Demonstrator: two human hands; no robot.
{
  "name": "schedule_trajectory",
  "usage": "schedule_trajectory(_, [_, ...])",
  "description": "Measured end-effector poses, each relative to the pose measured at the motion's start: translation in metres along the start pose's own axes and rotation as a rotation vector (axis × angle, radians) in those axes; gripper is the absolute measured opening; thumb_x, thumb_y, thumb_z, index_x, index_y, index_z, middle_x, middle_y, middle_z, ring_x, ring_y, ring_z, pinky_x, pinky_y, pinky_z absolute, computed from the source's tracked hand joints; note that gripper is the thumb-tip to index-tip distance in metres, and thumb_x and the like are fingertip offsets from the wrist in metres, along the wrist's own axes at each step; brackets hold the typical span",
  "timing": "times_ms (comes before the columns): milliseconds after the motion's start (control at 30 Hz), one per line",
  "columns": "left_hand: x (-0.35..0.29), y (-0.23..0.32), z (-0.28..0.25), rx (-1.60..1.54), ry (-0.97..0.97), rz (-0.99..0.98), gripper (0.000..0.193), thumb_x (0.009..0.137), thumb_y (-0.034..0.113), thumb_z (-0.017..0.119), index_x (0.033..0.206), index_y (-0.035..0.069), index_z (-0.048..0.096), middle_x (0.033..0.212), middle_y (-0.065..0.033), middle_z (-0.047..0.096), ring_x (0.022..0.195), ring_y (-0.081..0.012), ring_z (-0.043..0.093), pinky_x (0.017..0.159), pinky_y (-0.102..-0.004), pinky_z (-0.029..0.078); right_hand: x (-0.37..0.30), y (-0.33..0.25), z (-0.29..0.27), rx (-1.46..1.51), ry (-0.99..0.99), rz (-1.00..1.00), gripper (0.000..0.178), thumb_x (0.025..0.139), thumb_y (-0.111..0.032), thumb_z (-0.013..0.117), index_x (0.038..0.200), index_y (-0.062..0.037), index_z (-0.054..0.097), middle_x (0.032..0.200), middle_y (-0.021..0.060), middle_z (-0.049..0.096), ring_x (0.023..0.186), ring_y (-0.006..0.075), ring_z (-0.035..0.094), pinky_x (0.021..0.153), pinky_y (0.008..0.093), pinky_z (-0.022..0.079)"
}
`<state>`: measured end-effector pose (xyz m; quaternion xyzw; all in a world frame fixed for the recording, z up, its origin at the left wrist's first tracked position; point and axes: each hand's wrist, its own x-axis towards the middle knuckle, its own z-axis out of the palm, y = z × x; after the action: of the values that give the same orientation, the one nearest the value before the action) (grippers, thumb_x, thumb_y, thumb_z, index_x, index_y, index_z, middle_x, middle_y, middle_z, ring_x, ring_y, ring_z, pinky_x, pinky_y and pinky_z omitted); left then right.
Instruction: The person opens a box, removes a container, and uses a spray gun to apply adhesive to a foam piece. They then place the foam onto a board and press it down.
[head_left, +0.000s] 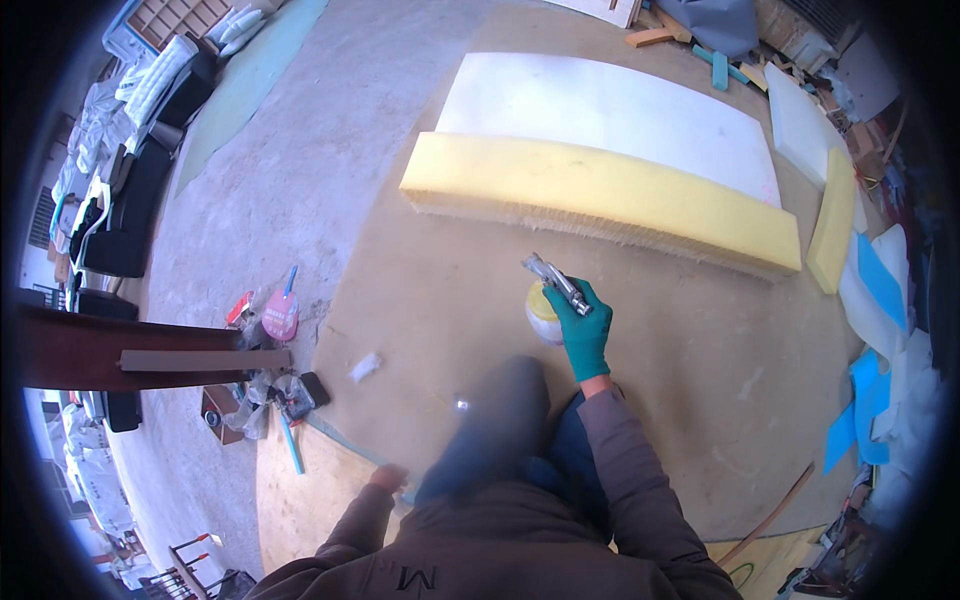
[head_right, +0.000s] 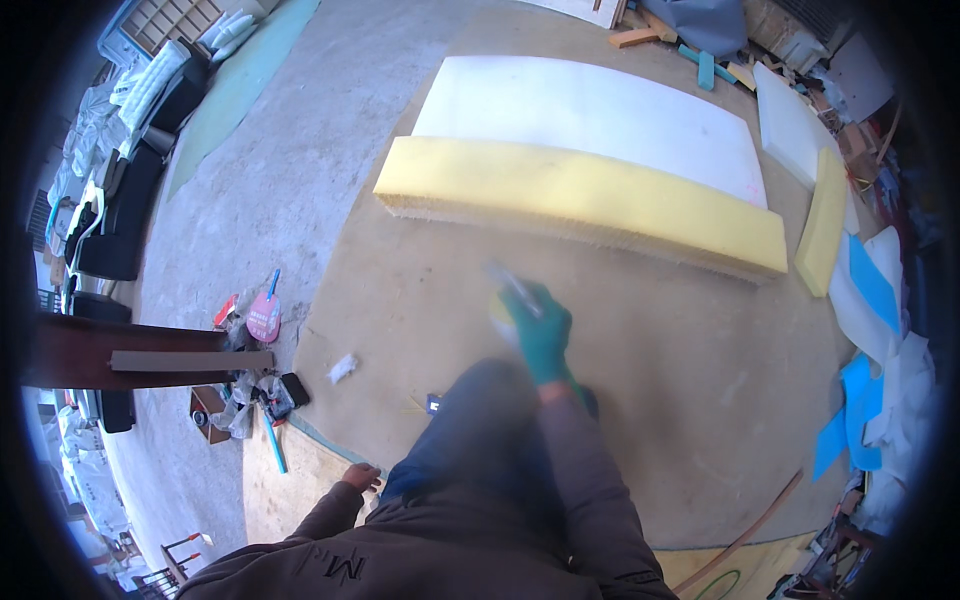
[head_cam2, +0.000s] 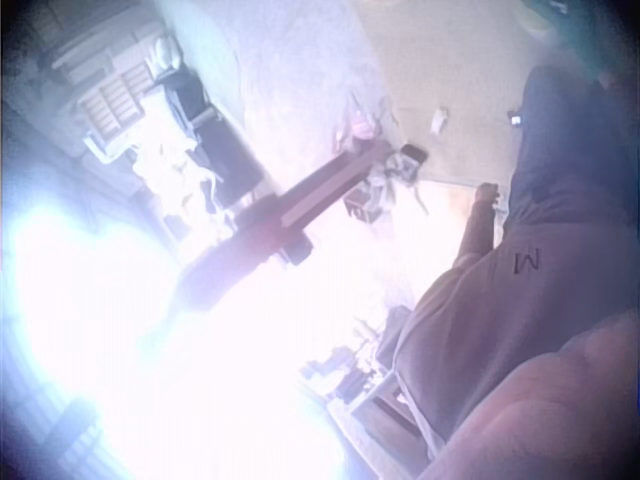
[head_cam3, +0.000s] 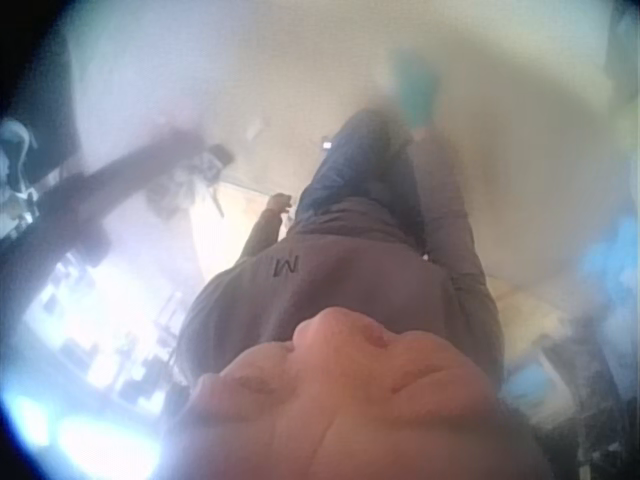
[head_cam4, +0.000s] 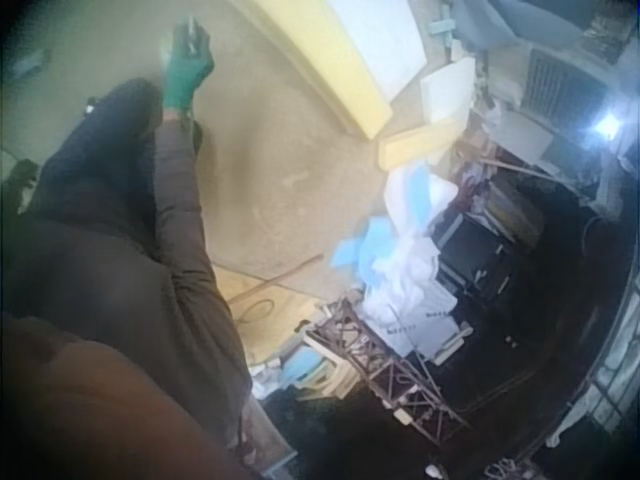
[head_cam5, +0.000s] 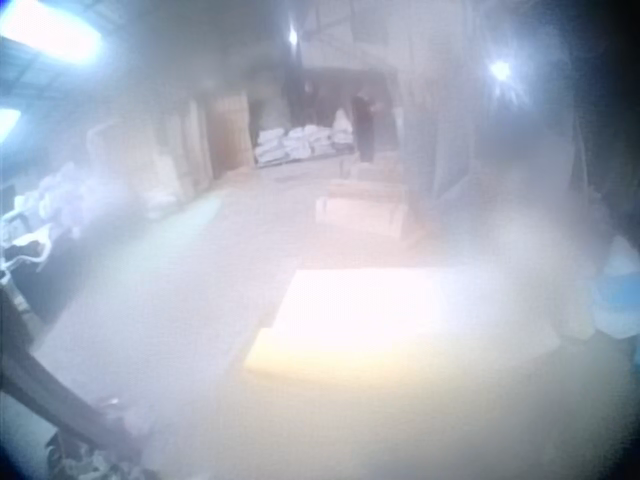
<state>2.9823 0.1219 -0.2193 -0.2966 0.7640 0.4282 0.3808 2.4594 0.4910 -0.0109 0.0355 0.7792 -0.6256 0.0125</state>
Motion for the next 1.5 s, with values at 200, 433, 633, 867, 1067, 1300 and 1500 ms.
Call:
schedule_trajectory(200, [-0.005, 0.005, -0.011, -0.043, 0.033, -0.051, 0.035, 0.097, 0.024, 0.071, 0.112, -0.008, 0.071, 0.096, -0.0184, 0.076, 0.083, -0.0271, 0.076, 0.068, -0.0382, 0.064, -0.005, -0.001, 0.013, 0.015, -0.012, -0.016, 0.028, 0.090, -0.017, 0.085, 0.112, -0.0018, 0.077, 0.096, 0.0010, 0.078, 0.088, 0.0061, 0.068, 0.083, 0.0272, 0.056])
schedule_trajectory(433, [-0.023, 0.045, -0.029, -0.123, 0.058, -0.230, 0.035, 0.098, 0.024, 0.070, 0.111, -0.008, 0.070, 0.098, -0.0181, 0.076, 0.085, -0.0266, 0.076, 0.068, -0.0380, 0.064, -0.012, -0.005, 0.026, -0.002, -0.021, -0.058, 0.029, 0.090, -0.021, 0.086, 0.110, -0.0025, 0.078, 0.089, 0.0020, 0.077, 0.083, 0.0056, 0.067, 0.078, 0.0276, 0.056])
schedule_trajectory(633, [-0.018, 0.048, -0.031, -0.143, 0.038, -0.311, 0.034, 0.098, 0.024, 0.069, 0.111, -0.008, 0.070, 0.098, -0.0185, 0.076, 0.085, -0.0268, 0.077, 0.068, -0.0380, 0.065, -0.012, 0.003, 0.035, -0.086, -0.032, -0.071, 0.031, 0.089, -0.027, 0.087, 0.109, -0.0032, 0.078, 0.085, 0.0024, 0.076, 0.079, 0.0055, 0.065, 0.074, 0.0283, 0.055])
schedule_trajectory(867, [-0.013, 0.040, -0.026, -0.135, 0.018, -0.252, 0.033, 0.098, 0.023, 0.068, 0.110, -0.009, 0.070, 0.097, -0.0193, 0.076, 0.085, -0.0285, 0.076, 0.069, -0.0386, 0.065, -0.011, 0.022, 0.037, -0.210, -0.013, -0.234, 0.033, 0.089, -0.029, 0.087, 0.109, -0.0050, 0.078, 0.081, 0.0034, 0.074, 0.074, 0.0077, 0.066, 0.071, 0.0290, 0.055])
schedule_trajectory(1067, [-0.012, 0.042, -0.030, -0.238, 0.045, -0.325, 0.033, 0.099, 0.023, 0.069, 0.110, -0.008, 0.070, 0.097, -0.0199, 0.076, 0.084, -0.0286, 0.076, 0.069, -0.0386, 0.064, -0.013, 0.027, 0.040, -0.147, -0.001, -0.142, 0.032, 0.089, -0.030, 0.087, 0.108, -0.0057, 0.079, 0.078, 0.0043, 0.074, 0.071, 0.0092, 0.066, 0.069, 0.0297, 0.054])
schedule_trajectory(1300, [0.008, -0.003, -0.034, -0.040, 0.008, -0.084, 0.032, 0.099, 0.023, 0.069, 0.110, -0.007, 0.071, 0.095, -0.0181, 0.076, 0.079, -0.0278, 0.076, 0.069, -0.0386, 0.064, -0.014, 0.023, 0.039, -0.188, -0.002, -0.059, 0.031, 0.089, -0.030, 0.087, 0.108, -0.0058, 0.079, 0.076, 0.0051, 0.073, 0.070, 0.0088, 0.065, 0.068, 0.0294, 0.053])
schedule_trajectory(1500, [0.029, -0.028, -0.034, 0.025, 0.008, 0.067, 0.032, 0.098, 0.022, 0.069, 0.111, -0.008, 0.070, 0.095, -0.0175, 0.076, 0.080, -0.0264, 0.077, 0.067, -0.0372, 0.065, -0.011, 0.032, 0.016, -0.266, 0.064, -0.254, 0.032, 0.090, -0.034, 0.084, 0.108, -0.0072, 0.078, 0.080, 0.0077, 0.074, 0.072, 0.0153, 0.068, 0.069, 0.0328, 0.055])
